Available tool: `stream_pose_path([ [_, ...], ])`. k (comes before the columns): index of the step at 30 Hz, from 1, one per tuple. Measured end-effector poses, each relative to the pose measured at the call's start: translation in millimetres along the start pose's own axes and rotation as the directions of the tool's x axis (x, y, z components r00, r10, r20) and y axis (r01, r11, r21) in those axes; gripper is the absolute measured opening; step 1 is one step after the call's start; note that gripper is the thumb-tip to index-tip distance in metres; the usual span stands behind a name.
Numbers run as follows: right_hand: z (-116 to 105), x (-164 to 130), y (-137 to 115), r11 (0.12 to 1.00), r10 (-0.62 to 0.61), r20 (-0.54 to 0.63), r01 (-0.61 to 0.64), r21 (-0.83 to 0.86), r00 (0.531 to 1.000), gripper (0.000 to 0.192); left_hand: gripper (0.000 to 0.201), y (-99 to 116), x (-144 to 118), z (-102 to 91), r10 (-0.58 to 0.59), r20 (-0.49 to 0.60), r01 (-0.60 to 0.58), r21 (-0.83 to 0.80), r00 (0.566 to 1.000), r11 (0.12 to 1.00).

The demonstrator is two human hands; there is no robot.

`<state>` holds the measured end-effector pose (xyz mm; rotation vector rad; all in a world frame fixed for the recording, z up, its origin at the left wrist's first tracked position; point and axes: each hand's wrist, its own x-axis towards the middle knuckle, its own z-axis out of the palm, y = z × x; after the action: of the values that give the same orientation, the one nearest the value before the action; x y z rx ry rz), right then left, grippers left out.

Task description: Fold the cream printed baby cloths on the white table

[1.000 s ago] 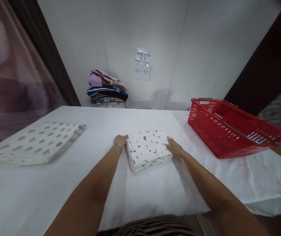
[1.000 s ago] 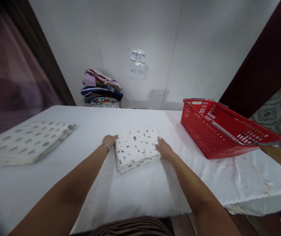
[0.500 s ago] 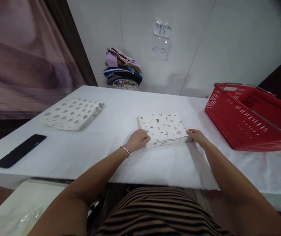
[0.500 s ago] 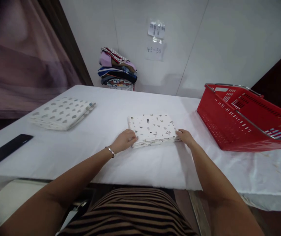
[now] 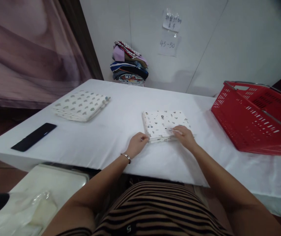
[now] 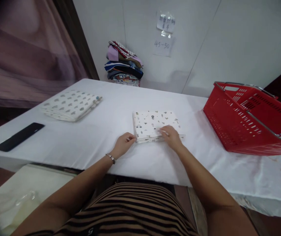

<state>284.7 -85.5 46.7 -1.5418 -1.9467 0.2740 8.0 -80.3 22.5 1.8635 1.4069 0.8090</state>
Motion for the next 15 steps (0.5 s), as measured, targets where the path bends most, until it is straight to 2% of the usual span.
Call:
stream_pose_path([
  [3,29.4,4.0,-34.3,0.977,-0.188,0.077,0.178,0.118,0.979,0.019,0.012,-0.5,-6.0,6.8,-0.004,-0.022,0.004,0.024,1.0,1.0],
  [6,52.2,10.1,-50.4,0.946,-0.316,0.126,0.303,0.115,0.94,0.016,0.012,-0.9,-6.8,10.5,0.0,-0.047,0.003,0.052,0.999,0.999],
  [10,66.7,15.5,-55.2,0.946,-0.324,0.172,0.316,0.074,0.93,0.012,0.011,-2.2,-6.8,13.2,0.004,-0.057,0.0,0.063,0.998,0.998],
  [15,71.5,14.7,-54.9,0.96,-0.228,0.129,0.201,0.195,0.965,0.015,0.011,-3.0,-9.0,15.3,0.02,-0.061,-0.016,0.063,0.998,0.998],
])
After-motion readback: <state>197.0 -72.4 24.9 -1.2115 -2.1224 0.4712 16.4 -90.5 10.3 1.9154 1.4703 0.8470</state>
